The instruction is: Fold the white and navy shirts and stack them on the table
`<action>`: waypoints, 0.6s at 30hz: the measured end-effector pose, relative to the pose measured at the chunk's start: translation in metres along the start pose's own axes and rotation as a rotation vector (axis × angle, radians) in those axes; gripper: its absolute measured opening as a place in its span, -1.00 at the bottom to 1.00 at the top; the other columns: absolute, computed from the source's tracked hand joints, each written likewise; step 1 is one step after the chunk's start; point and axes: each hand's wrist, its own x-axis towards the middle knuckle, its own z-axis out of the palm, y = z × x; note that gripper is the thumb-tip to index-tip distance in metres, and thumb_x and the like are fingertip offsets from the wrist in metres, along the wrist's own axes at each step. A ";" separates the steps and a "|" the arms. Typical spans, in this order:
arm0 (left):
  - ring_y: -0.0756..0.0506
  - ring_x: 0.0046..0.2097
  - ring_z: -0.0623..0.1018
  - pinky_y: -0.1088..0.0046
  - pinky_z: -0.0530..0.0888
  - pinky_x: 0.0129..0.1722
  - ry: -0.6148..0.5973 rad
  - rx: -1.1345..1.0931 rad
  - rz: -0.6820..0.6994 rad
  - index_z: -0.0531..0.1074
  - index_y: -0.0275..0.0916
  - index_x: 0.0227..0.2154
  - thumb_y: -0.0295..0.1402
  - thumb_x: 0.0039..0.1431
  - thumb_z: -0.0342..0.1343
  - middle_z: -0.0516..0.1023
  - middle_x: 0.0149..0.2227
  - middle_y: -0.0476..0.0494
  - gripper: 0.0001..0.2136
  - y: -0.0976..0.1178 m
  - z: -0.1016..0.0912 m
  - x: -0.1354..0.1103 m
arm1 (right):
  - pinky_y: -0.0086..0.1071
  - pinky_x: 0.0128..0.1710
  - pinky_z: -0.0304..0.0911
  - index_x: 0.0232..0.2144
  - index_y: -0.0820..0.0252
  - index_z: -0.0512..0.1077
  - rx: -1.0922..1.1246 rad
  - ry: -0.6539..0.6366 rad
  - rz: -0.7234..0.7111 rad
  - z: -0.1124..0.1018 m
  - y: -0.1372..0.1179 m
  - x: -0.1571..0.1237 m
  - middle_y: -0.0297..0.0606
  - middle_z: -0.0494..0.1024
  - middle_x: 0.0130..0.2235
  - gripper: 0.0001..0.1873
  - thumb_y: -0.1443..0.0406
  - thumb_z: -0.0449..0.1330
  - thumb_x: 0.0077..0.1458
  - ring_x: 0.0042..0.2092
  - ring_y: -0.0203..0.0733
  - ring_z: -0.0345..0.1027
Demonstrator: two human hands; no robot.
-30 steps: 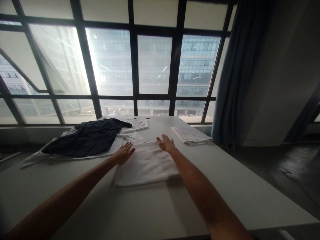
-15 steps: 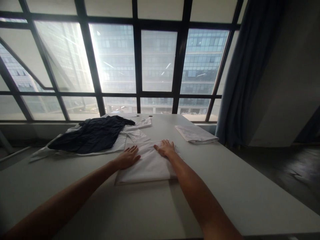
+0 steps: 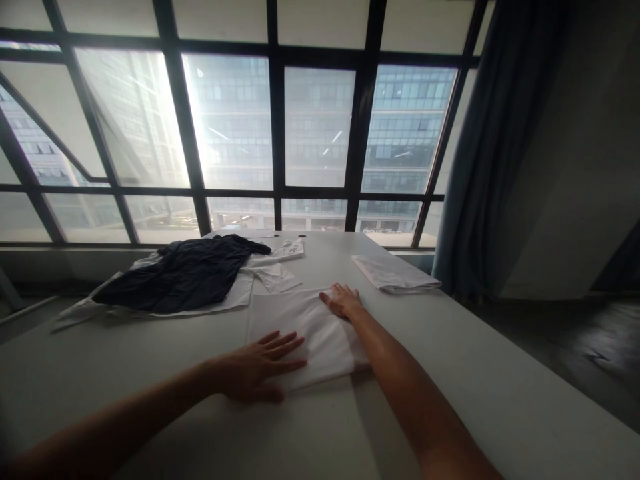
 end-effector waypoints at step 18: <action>-0.23 0.36 0.18 -0.01 0.03 0.34 0.299 0.232 -0.497 0.28 -0.11 0.26 -0.24 0.38 -0.17 0.19 0.35 -0.19 -0.56 -0.046 0.001 -0.004 | -0.17 0.00 0.28 0.07 0.25 0.45 0.010 0.082 0.111 -0.029 -0.016 -0.052 0.09 0.47 0.10 -0.26 -0.17 0.16 0.05 0.09 0.17 0.37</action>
